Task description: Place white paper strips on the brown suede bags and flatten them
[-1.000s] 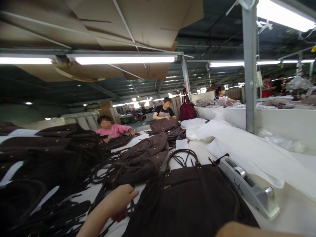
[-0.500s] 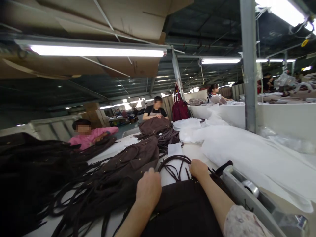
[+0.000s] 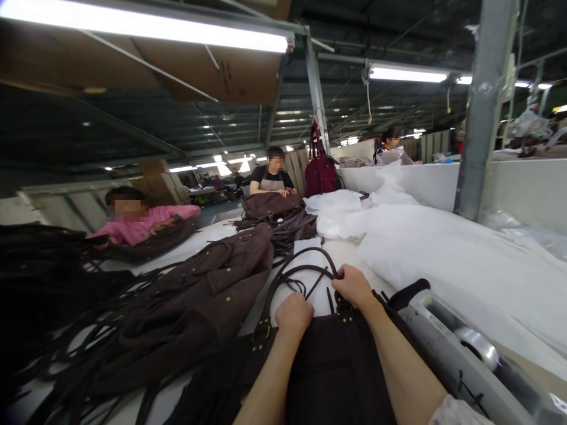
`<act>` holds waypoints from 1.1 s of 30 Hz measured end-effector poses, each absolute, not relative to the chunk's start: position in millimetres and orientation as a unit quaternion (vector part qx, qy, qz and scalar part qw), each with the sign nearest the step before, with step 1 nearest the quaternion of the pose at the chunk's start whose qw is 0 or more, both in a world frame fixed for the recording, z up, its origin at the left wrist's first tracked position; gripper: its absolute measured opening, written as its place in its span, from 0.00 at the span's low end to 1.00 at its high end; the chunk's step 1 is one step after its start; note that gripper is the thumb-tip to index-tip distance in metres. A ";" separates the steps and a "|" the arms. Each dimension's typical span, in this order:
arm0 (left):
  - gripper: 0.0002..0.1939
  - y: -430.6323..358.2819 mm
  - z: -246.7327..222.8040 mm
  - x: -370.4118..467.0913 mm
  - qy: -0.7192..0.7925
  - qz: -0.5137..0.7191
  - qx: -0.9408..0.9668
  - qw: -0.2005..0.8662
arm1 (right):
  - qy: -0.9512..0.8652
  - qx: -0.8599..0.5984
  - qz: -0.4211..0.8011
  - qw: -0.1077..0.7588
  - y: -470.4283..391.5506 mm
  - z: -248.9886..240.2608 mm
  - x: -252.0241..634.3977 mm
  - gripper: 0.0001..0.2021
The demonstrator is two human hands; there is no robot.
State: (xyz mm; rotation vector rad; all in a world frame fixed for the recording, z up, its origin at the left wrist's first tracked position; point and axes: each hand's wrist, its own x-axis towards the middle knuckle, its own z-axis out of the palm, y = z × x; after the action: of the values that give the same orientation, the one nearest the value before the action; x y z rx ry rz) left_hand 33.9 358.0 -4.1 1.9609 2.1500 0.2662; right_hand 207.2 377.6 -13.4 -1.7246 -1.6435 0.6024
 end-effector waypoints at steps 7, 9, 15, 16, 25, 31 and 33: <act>0.15 369.3 -2.9 36.9 0.672 0.240 0.661 0.231 | -0.647 -0.488 0.373 0.451 370.7 4.8 217.7 0.13; 0.20 370.1 -3.3 47.2 0.637 0.271 0.676 0.253 | -0.630 -0.420 0.424 0.496 367.0 13.0 222.4 0.16; 0.12 353.5 -4.3 66.3 0.495 0.240 0.784 0.288 | -0.633 -0.338 0.464 0.519 362.2 29.4 223.3 0.17; 0.13 352.3 -3.7 65.6 0.483 0.225 0.797 0.283 | -0.642 -0.353 0.446 0.513 364.2 26.1 221.4 0.16; 0.18 379.1 14.5 9.2 0.638 0.192 0.742 0.073 | -0.675 -0.659 0.173 0.284 378.8 -34.4 209.1 0.12; 0.21 400.5 -0.8 -22.1 0.707 0.112 0.699 -0.015 | -0.692 -0.668 0.158 0.222 376.0 -31.4 202.0 0.15; 0.27 414.6 -5.9 -24.1 0.713 0.091 0.695 -0.022 | -0.699 -0.666 0.155 0.211 375.4 -28.3 198.4 0.15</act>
State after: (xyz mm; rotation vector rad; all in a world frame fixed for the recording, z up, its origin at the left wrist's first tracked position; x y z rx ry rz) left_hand -24.1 414.6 -5.9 2.2146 2.2707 0.2899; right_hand 198.4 375.4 -28.3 -1.8507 -1.9419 0.4311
